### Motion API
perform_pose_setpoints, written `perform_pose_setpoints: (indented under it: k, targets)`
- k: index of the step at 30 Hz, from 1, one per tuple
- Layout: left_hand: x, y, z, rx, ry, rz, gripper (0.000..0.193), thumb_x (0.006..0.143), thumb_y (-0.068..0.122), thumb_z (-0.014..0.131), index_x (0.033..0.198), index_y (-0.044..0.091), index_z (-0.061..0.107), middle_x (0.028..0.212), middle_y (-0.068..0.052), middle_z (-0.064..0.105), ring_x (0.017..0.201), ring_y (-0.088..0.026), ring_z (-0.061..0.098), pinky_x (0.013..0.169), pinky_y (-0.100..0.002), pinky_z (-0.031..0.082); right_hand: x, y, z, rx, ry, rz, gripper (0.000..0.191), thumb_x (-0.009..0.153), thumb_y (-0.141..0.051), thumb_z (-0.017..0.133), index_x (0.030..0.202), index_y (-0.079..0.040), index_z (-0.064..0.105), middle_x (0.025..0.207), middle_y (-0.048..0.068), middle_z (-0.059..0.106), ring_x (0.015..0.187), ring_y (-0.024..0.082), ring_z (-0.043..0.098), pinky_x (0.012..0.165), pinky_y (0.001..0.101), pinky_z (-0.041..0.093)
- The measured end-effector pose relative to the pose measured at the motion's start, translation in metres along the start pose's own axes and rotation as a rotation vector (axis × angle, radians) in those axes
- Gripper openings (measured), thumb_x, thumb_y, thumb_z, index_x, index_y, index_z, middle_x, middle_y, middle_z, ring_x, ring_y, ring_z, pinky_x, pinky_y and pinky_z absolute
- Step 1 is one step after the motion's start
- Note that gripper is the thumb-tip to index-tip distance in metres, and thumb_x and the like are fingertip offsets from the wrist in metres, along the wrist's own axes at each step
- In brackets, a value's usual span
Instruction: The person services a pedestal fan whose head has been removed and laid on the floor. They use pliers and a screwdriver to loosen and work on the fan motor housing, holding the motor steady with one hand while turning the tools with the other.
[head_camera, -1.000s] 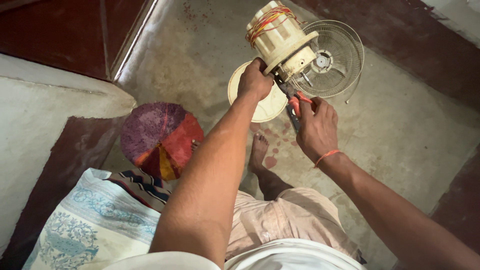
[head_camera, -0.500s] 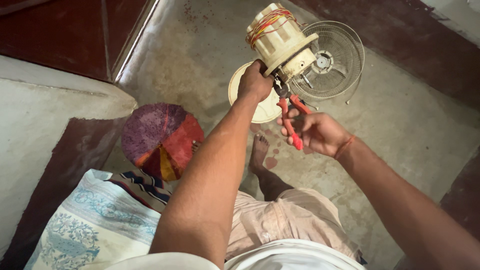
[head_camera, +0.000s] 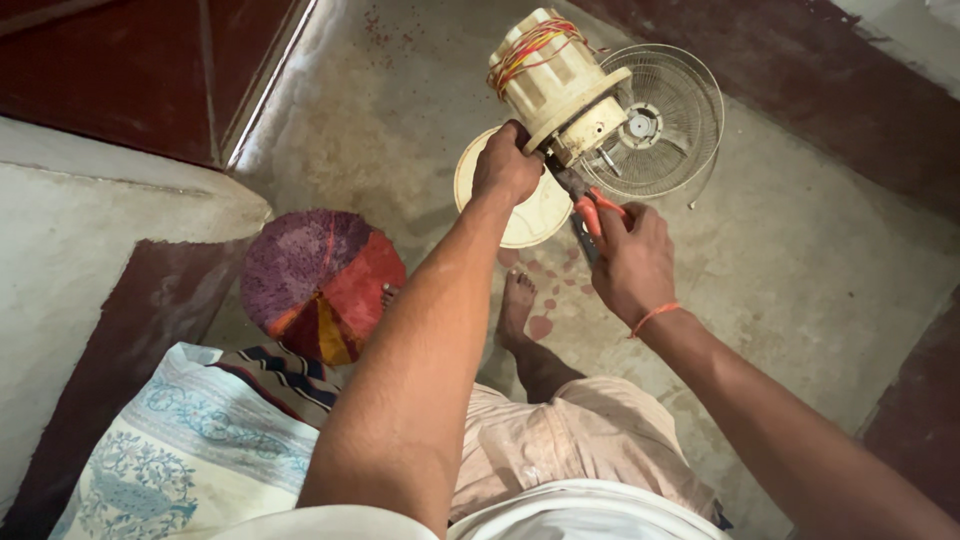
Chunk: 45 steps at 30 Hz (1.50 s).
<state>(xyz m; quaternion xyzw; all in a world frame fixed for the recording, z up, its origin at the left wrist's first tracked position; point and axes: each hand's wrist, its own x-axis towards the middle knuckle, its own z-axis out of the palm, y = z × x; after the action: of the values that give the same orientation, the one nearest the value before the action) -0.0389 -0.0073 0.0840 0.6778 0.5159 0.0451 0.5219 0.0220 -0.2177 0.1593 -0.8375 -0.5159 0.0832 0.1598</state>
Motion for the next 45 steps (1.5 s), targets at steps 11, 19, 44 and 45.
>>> perform_pose_setpoints:
  k: [11, 19, 44, 45]
  targets:
    - [-0.005, 0.004, -0.003, -0.067, -0.042, -0.049, 0.034, 0.087, 0.014, 0.067, 0.121, 0.014, 0.066, 0.114, -0.005, 0.078, 0.106, -0.024, 0.075, 0.093, -0.038, 0.055, 0.015, 0.013, 0.008, 0.401, -0.268, 0.285, 0.033, 0.094, -0.013, 0.064, 0.127, -0.008, 0.066, 0.116, 0.024, 0.067, 0.1, 0.039, 0.064, 0.083, 0.048, 0.054]
    - [0.001, 0.001, -0.002, 0.007, -0.01, 0.013, 0.039, 0.084, 0.013, 0.07, 0.123, 0.015, 0.066, 0.121, -0.005, 0.074, 0.114, -0.025, 0.069, 0.096, -0.038, 0.052, 0.034, 0.024, -0.016, 1.603, -0.796, 0.827, 0.052, 0.075, 0.003, 0.045, 0.126, -0.004, 0.055, 0.122, 0.018, 0.063, 0.101, 0.028, 0.071, 0.081, 0.04, 0.062]
    - [0.002, -0.001, 0.001, -0.021, -0.027, -0.008, 0.041, 0.083, 0.013, 0.072, 0.124, 0.015, 0.066, 0.12, -0.005, 0.075, 0.113, -0.024, 0.071, 0.096, -0.038, 0.053, -0.008, 0.008, 0.007, -0.143, 0.004, 0.005, 0.053, 0.085, -0.007, 0.064, 0.138, -0.012, 0.06, 0.138, 0.026, 0.05, 0.128, 0.044, 0.047, 0.106, 0.0729, 0.027]
    - [0.001, 0.0, 0.0, -0.017, -0.03, -0.016, 0.041, 0.084, 0.012, 0.071, 0.124, 0.015, 0.066, 0.12, -0.005, 0.076, 0.113, -0.024, 0.071, 0.096, -0.038, 0.053, -0.007, 0.007, 0.006, -0.133, 0.02, -0.009, 0.051, 0.087, -0.007, 0.064, 0.138, -0.011, 0.06, 0.138, 0.026, 0.05, 0.128, 0.044, 0.047, 0.107, 0.0729, 0.028]
